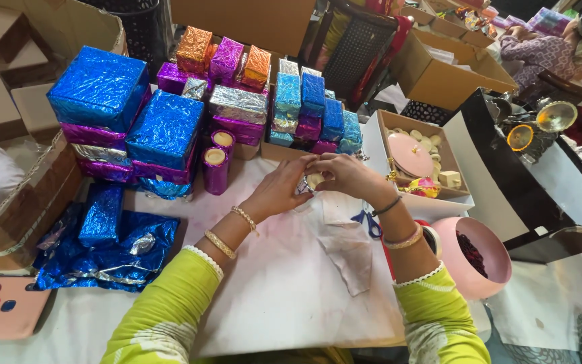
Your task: Wrapping small cardboard cylinders with decorative foil and paper and securing them with tape.
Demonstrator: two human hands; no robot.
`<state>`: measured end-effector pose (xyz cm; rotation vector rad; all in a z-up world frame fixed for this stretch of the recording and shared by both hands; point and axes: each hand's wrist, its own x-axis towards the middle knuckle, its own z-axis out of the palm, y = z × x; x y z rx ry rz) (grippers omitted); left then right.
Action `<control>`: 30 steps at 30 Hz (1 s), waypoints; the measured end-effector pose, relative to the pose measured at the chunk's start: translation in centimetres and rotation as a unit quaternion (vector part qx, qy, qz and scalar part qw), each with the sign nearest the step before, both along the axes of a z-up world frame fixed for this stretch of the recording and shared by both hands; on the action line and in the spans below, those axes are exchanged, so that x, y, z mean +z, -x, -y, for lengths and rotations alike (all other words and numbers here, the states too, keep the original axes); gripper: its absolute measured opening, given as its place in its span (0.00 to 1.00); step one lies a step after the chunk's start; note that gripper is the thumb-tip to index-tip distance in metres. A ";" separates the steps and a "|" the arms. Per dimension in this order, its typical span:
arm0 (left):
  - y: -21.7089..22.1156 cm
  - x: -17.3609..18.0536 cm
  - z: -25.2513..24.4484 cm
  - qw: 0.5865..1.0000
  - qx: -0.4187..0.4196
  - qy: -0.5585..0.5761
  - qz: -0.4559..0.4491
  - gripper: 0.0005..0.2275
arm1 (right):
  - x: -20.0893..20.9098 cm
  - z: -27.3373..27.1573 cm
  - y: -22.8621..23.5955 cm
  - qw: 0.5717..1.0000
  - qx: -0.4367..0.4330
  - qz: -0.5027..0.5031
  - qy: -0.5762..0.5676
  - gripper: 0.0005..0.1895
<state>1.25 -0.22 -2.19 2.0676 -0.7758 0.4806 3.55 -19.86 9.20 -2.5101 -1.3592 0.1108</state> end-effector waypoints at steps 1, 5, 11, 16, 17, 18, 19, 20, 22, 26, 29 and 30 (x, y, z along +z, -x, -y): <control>0.1 0.0 0.0 1.000 -0.001 0.000 -0.001 0.36 | 0.0 -0.1 0.2 1.000 -0.001 -0.001 0.000 0.23; 0.1 -0.1 0.0 1.000 0.000 -0.002 -0.019 0.36 | 0.0 -0.2 0.6 0.999 -0.038 -0.016 -0.004 0.21; 0.5 0.3 0.1 0.999 -0.001 -0.001 -0.033 0.36 | -1.0 0.3 -0.3 0.999 -0.006 0.003 -0.044 0.20; 0.2 -0.2 0.2 1.000 -0.003 0.008 -0.027 0.36 | -0.9 0.2 -0.3 0.998 0.007 -0.001 -0.057 0.21; 0.1 -0.4 0.2 1.000 0.002 0.010 -0.018 0.37 | -0.7 0.1 -0.2 0.998 -0.008 -0.020 -0.058 0.20; 0.0 -0.5 0.2 1.000 0.007 0.012 -0.009 0.37 | -0.6 0.0 -0.1 0.997 -0.023 -0.039 -0.060 0.18; 0.1 -0.3 0.2 1.000 0.008 0.012 -0.009 0.37 | -0.8 0.1 -0.2 0.997 -0.022 -0.039 -0.060 0.18; 0.3 -0.1 0.1 1.000 0.006 0.009 -0.018 0.37 | -1.0 0.2 -0.4 0.997 -0.022 -0.045 -0.058 0.19; 0.4 0.0 0.1 1.000 0.004 0.007 -0.027 0.37 | -1.3 0.3 -0.5 0.997 -0.021 -0.051 -0.056 0.19; 0.3 -0.2 0.2 1.000 0.004 0.004 -0.021 0.37 | -1.4 0.3 -0.6 0.997 -0.008 -0.044 -0.066 0.17; 0.4 -0.1 0.3 1.000 0.008 -0.002 -0.027 0.37 | -1.4 0.4 -0.6 0.996 -0.010 -0.055 -0.068 0.17; 0.4 0.0 0.3 1.000 0.009 -0.004 -0.028 0.37 | -1.5 0.4 -0.6 0.995 -0.012 -0.066 -0.070 0.16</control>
